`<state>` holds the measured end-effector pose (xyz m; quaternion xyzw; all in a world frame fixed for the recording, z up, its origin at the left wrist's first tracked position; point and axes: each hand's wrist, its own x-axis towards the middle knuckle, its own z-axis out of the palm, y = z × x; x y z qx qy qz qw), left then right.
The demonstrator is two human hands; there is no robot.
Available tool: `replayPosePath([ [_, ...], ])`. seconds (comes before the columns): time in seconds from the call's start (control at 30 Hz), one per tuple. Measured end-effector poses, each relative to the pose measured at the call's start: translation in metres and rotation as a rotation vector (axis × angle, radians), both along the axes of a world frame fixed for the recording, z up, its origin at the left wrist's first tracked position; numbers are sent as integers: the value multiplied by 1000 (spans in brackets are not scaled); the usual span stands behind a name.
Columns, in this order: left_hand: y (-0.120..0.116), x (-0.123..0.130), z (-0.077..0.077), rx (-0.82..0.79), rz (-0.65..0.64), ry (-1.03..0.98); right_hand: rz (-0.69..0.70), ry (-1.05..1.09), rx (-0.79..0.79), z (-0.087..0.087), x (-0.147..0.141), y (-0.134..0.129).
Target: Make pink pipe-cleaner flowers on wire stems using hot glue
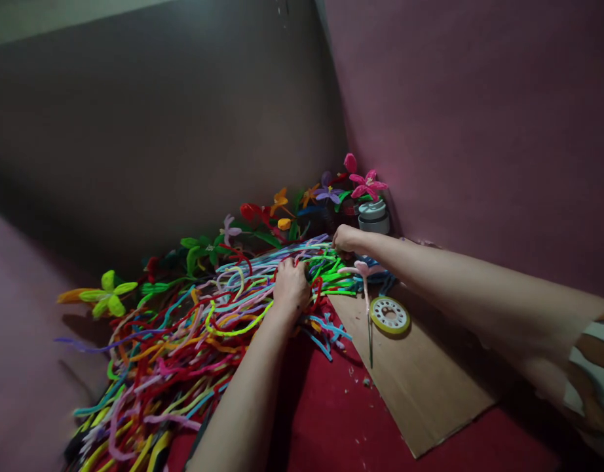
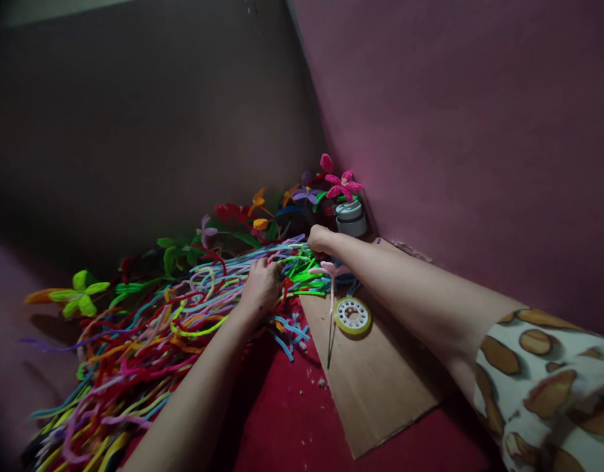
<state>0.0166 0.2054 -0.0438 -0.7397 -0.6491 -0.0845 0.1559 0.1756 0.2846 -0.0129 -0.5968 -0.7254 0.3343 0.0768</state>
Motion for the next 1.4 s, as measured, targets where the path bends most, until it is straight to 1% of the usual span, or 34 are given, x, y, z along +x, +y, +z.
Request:
replayPosePath([
  [0.1,2,3,-1,-4,56,-6,42,-60,-29,2,0,4],
  [0.2,3,5,-1,-12,80,-6,85,-117,-7,6,-2,6],
  [0.3,4,7,0,-24,92,-1,122,-159,79,9,-3,5],
  [0.43,5,8,1,-23,104,-1,163,-193,253,10,-5,4],
  [0.53,5,9,0,-22,111,0,182,-207,311,8,-6,6],
  [0.67,5,9,-3,-24,115,-5,215,-180,296,4,-3,10],
  [0.8,5,11,-3,-16,143,-20,251,-94,253,-1,5,12],
  [1.0,13,12,-1,-16,181,-48,318,56,196,-5,15,17],
  [1.17,17,9,-4,-19,198,-57,342,132,156,-9,15,22],
  [1.4,12,11,-3,-28,193,-49,364,166,124,-7,17,19],
])
